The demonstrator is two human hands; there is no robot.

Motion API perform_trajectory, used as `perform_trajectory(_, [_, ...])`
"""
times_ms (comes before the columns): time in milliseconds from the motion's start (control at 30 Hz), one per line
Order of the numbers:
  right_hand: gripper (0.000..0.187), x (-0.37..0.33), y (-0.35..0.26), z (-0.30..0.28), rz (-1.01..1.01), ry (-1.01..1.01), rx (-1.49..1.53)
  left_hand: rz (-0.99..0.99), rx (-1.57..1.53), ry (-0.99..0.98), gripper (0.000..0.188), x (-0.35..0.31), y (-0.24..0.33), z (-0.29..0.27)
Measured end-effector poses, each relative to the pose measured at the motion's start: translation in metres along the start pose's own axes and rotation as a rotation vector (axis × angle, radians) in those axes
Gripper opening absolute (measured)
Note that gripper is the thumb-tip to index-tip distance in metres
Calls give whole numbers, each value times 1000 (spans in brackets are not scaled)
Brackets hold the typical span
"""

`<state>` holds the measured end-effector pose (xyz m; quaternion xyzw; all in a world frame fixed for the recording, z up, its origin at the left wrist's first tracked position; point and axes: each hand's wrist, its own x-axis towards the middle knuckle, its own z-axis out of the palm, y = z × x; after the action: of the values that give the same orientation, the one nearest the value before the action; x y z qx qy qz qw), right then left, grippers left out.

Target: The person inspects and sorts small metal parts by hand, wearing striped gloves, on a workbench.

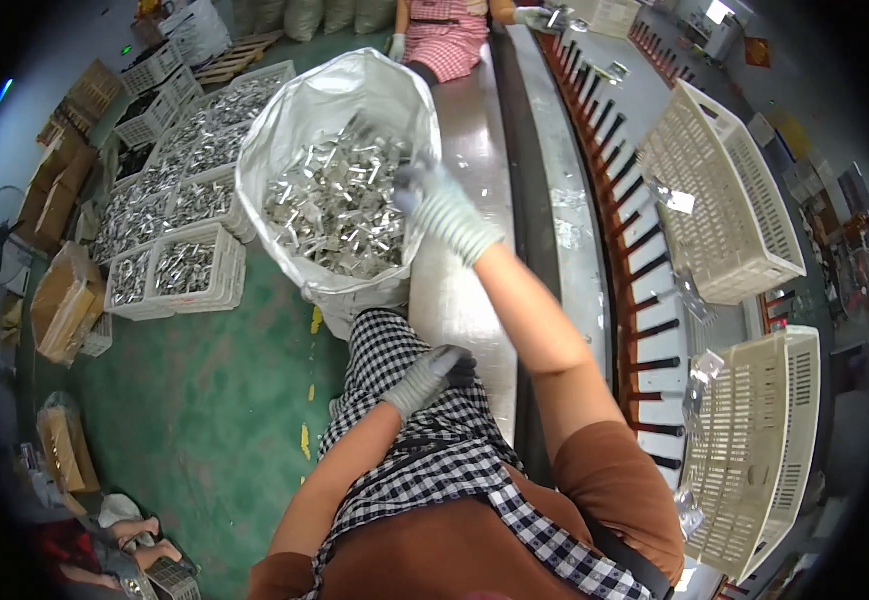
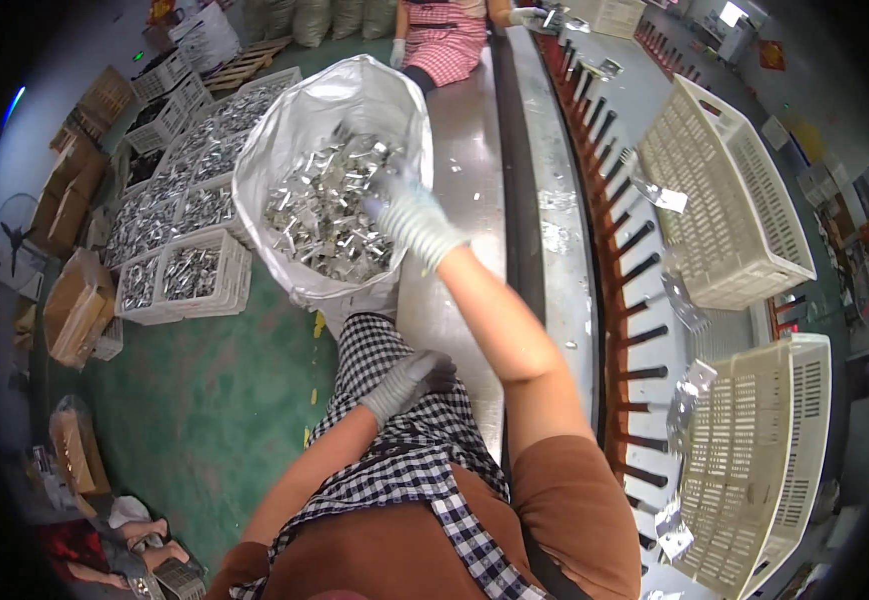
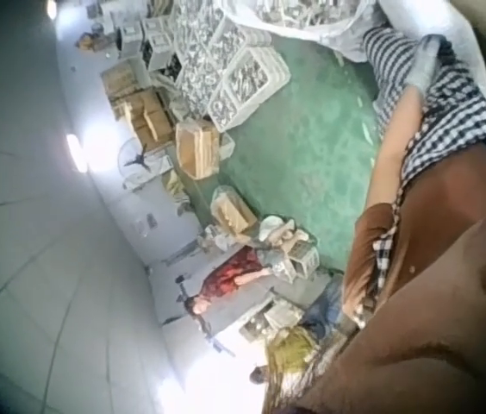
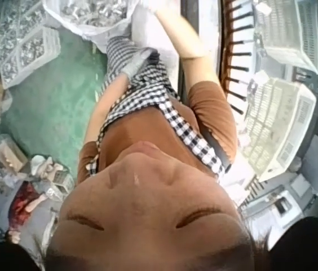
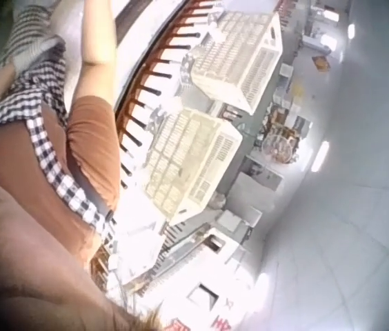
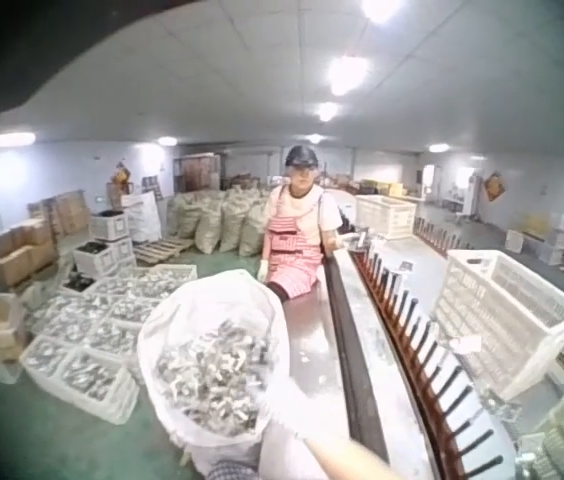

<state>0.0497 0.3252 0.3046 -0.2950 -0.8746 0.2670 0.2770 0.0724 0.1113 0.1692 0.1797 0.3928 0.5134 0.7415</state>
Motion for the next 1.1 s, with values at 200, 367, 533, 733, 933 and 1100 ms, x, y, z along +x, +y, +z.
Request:
perform_trajectory(200, [56,-98,26,13,331,569,363,35,-43,65,41,-12,2,-11])
perform_trajectory(367, [59,-142,56,-55,417,1137,130,67,-85,24,45,-6,1,-11])
perform_trajectory(533, [63,-121,105,-109,481,1116,67,73,-132,-26,45,-3,-8,-17])
perform_trajectory(733, [33,-55,88,-179,144,1202,-198,52,-84,-6,47,0,-9,-18])
perform_trajectory(933, [14,6,-32,-127,-275,963,-99,65,-78,38,50,-7,-6,-17])
perform_trajectory(1100, [45,-11,-19,-48,-18,287,55,69,-100,58,46,-7,-5,-15])
